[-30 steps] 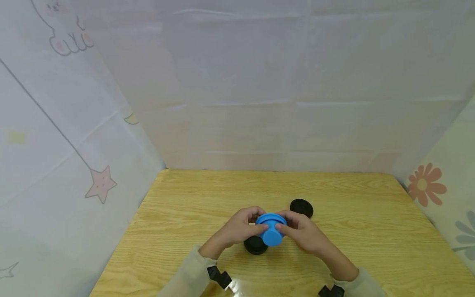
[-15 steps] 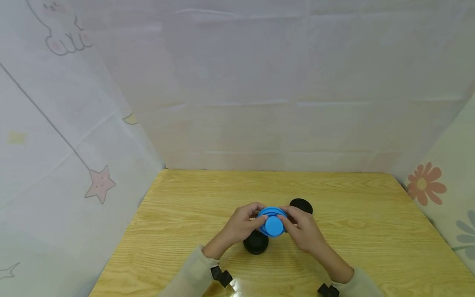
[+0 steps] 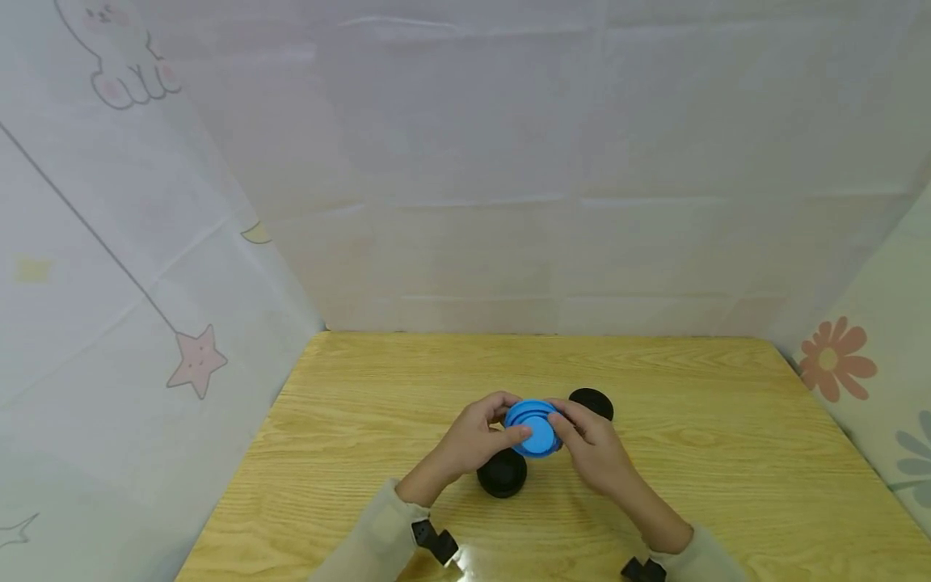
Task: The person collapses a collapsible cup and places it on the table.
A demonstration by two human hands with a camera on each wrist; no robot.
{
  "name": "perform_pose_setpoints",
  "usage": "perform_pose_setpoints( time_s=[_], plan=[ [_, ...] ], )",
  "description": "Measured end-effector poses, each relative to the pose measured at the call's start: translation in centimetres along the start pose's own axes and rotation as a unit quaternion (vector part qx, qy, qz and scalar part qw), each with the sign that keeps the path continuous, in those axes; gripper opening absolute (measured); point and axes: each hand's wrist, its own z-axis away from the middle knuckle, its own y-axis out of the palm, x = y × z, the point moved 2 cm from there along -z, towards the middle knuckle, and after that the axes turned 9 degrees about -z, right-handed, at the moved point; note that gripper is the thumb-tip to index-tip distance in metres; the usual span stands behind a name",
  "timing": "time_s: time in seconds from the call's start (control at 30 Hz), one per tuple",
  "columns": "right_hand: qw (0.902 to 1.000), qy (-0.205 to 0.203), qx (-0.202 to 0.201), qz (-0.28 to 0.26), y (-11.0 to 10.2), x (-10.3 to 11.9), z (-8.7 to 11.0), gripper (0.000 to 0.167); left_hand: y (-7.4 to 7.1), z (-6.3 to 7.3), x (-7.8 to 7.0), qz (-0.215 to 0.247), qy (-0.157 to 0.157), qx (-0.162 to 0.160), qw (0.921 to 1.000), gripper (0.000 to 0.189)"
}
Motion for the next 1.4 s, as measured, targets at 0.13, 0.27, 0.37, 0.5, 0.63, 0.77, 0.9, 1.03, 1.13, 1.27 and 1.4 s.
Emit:
perform_pose_setpoints(
  time_s=[0.13,0.27,0.37,0.5,0.63,0.77,0.9,1.03,1.13,1.27,1.4],
  plan=[
    [0.9966,0.033,0.037,-0.066,-0.26,0.19,-0.04,0.039,-0.07,0.14,0.03,0.012,-0.007,-0.01,0.9999,0.041],
    [0.994,0.061,0.047,-0.078,-0.36,0.25,-0.12,0.043,-0.11,0.25,-0.06,0.017,-0.007,-0.01,0.9998,0.041],
    [0.9933,0.074,0.043,-0.077,-0.39,0.16,-0.11,0.042,-0.14,0.24,-0.02,0.023,-0.006,-0.006,0.9997,0.041],
    [0.9925,0.076,0.043,-0.085,-0.41,0.24,-0.16,0.042,-0.15,0.25,0.04,0.035,-0.009,0.001,0.9993,0.043],
    [0.9909,0.082,0.039,-0.1,-0.44,0.34,-0.31,0.041,-0.16,0.35,0.01,0.034,-0.012,0.005,0.9993,0.049],
    [0.9894,0.094,0.033,-0.106,-0.46,0.42,-0.39,0.041,-0.11,0.34,0.18,0.033,-0.012,0.004,0.9994,0.054],
    [0.989,0.096,0.025,-0.109,-0.5,0.56,-0.36,0.041,-0.02,0.3,0.31,0.037,-0.021,0.002,0.9991,0.055],
    [0.9885,0.093,0.024,-0.116,-0.51,0.64,-0.34,0.041,0.0,0.22,0.36,0.032,-0.021,-0.001,0.9993,0.054],
    [0.988,0.097,0.024,-0.118,-0.54,0.57,-0.37,0.042,-0.01,0.14,0.37,0.029,-0.014,-0.002,0.9995,0.052],
    [0.9861,0.1,0.023,-0.13,-0.65,0.48,-0.44,0.043,-0.02,0.01,0.4,0.042,-0.017,-0.004,0.999,0.051],
    [0.9819,0.094,0.032,-0.161,-0.78,0.44,-0.51,0.045,-0.02,-0.1,0.31,0.094,-0.026,-0.016,0.9951,0.051]
  ],
)
